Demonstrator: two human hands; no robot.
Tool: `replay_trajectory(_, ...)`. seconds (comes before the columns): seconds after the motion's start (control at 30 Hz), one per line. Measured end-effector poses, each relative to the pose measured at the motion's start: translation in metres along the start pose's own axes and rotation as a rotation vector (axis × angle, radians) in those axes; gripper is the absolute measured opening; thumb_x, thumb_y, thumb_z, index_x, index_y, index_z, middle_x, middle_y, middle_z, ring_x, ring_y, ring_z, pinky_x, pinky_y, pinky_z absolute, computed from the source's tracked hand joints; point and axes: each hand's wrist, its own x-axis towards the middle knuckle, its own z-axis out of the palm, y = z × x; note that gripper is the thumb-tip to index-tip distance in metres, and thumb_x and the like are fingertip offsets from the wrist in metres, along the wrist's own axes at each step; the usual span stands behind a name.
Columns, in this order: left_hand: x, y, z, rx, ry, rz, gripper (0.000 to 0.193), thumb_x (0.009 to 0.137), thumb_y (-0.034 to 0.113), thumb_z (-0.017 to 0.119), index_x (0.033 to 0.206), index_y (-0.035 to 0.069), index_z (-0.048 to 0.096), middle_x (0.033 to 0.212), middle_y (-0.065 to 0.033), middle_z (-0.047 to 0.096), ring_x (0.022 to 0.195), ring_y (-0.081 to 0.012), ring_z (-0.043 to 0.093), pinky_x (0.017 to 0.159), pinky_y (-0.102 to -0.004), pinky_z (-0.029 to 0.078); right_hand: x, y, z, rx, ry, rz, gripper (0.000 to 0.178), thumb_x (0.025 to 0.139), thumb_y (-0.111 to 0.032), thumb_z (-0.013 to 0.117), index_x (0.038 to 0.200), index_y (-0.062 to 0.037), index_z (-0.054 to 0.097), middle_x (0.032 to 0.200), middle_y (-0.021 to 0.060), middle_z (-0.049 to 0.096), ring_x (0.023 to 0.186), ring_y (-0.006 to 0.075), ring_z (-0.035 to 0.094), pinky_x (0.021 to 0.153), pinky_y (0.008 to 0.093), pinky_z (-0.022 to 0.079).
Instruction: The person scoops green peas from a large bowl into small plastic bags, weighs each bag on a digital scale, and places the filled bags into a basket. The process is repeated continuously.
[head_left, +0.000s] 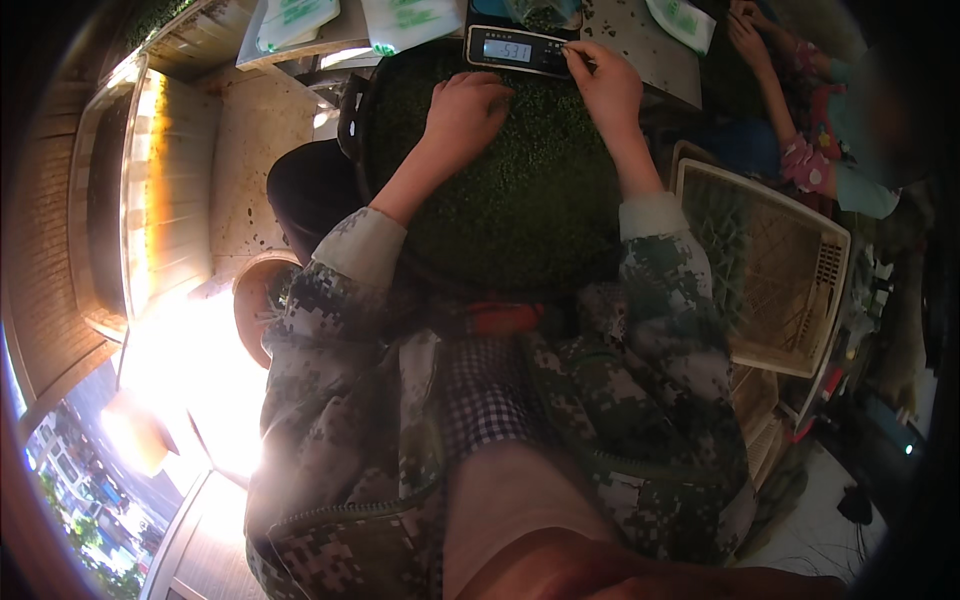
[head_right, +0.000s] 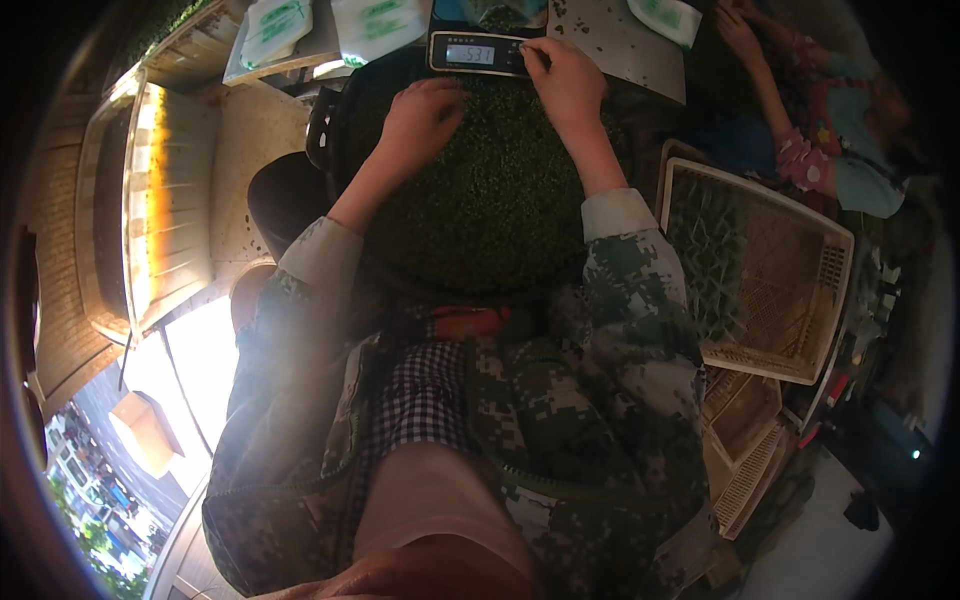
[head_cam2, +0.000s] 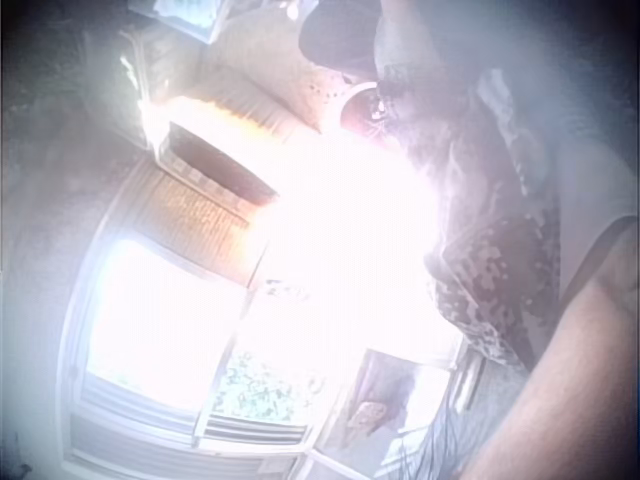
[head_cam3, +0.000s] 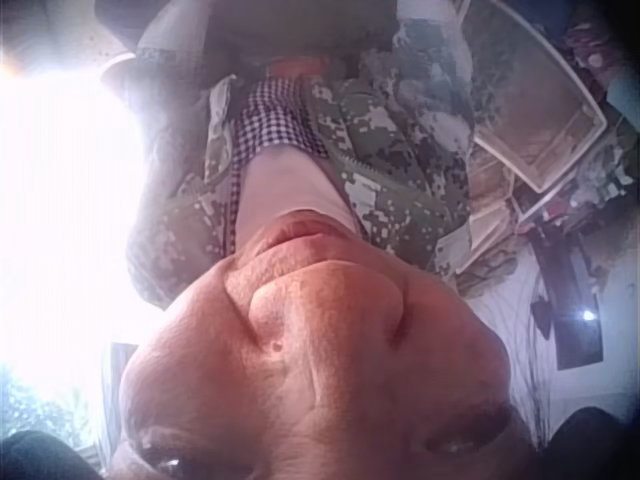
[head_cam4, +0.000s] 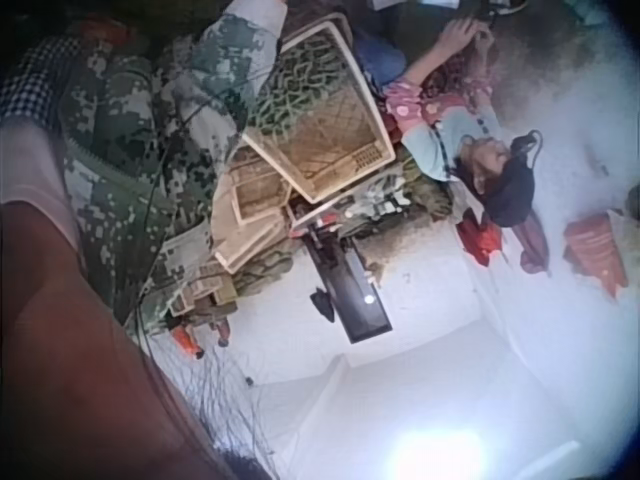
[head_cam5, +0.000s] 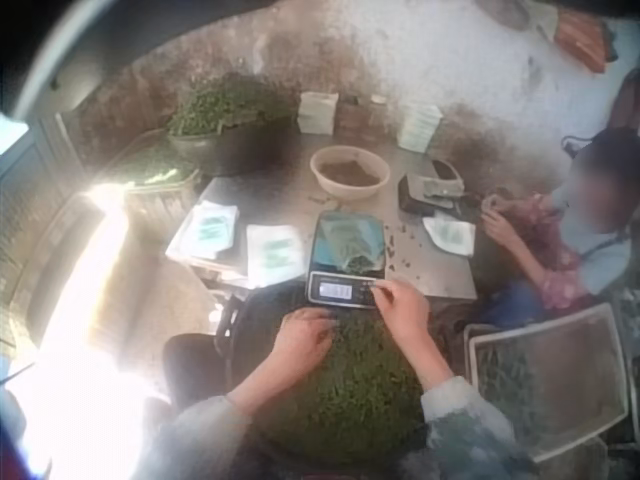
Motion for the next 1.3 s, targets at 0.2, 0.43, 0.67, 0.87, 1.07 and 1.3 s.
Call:
replay_trajectory(0.2, 0.064, 0.020, 0.011, 0.431, 0.189, 0.115, 0.042, 0.076, 0.014, 0.060, 0.118, 0.014, 0.058, 0.138, -0.0093, 0.039, 0.120, -0.0327, 0.043, 0.096, -0.0498, 0.037, 0.027, 0.009, 0.031, -0.253, 0.243, -0.253, 0.013, 0.082, -0.030, 0.068, 0.089, -0.0189, 0.070, 0.076, -0.0026, 0.061, 0.059, 0.0193, 0.059, 0.048, 0.0318, 0.045)
replay_trajectory(0.43, 0.078, 0.011, 0.028, 0.416, 0.090, 0.100, 0.049, 0.078, 0.018, 0.058, 0.126, 0.015, 0.050, 0.144, -0.0090, 0.031, 0.129, -0.0324, 0.033, 0.102, -0.0574, 0.028, 0.028, 0.018, 0.040, -0.251, 0.217, -0.230, 0.012, 0.081, -0.028, 0.068, 0.079, -0.0165, 0.064, 0.074, -0.0017, 0.058, 0.057, 0.0212, 0.056, 0.047, 0.0338, 0.044)
replay_trajectory(0.67, 0.078, 0.006, 0.029, 0.445, 0.156, 0.096, 0.047, 0.076, 0.016, 0.060, 0.123, 0.013, 0.053, 0.141, -0.0084, 0.035, 0.126, -0.0314, 0.036, 0.100, -0.0549, 0.031, 0.003, -0.006, 0.003, -0.288, -0.369, -0.050, 0.018, 0.081, -0.033, 0.067, 0.090, -0.0174, 0.066, 0.080, 0.0028, 0.059, 0.068, 0.0227, 0.059, 0.058, 0.0353, 0.047)
replay_trajectory(0.87, 0.017, 0.014, 0.002, 0.107, 0.220, 0.016, 0.050, 0.075, 0.003, 0.057, 0.123, 0.013, 0.054, 0.131, -0.0125, 0.046, 0.117, -0.0315, 0.047, 0.093, -0.0446, 0.039, 0.015, -0.005, -0.006, -0.200, 0.072, -0.202, 0.035, 0.081, -0.035, 0.067, 0.111, -0.0168, 0.062, 0.096, -0.0005, 0.061, 0.082, 0.0228, 0.061, 0.068, 0.0352, 0.049)
replay_trajectory(1.07, -0.004, 0.031, -0.007, -0.113, 0.147, -0.006, 0.058, 0.072, 0.009, 0.068, 0.127, 0.008, 0.048, 0.134, -0.0159, 0.043, 0.120, -0.0343, 0.044, 0.098, -0.0425, 0.039, 0.096, -0.054, -0.010, -0.007, -0.003, -0.261, 0.012, 0.082, -0.017, 0.057, 0.087, -0.0090, 0.064, 0.084, 0.0143, 0.060, 0.078, 0.0338, 0.059, 0.068, 0.0429, 0.046)
replay_trajectory(1.3, 0.027, -0.008, -0.001, -0.366, -0.077, -0.108, 0.065, 0.067, 0.014, 0.076, 0.126, 0.007, 0.050, 0.121, -0.0137, 0.054, 0.108, -0.0310, 0.053, 0.090, -0.0381, 0.044, 0.056, -0.073, -0.063, -0.017, -0.470, -0.394, 0.014, 0.082, -0.013, 0.055, 0.090, -0.0081, 0.065, 0.086, 0.0137, 0.060, 0.080, 0.0334, 0.059, 0.069, 0.0419, 0.047)
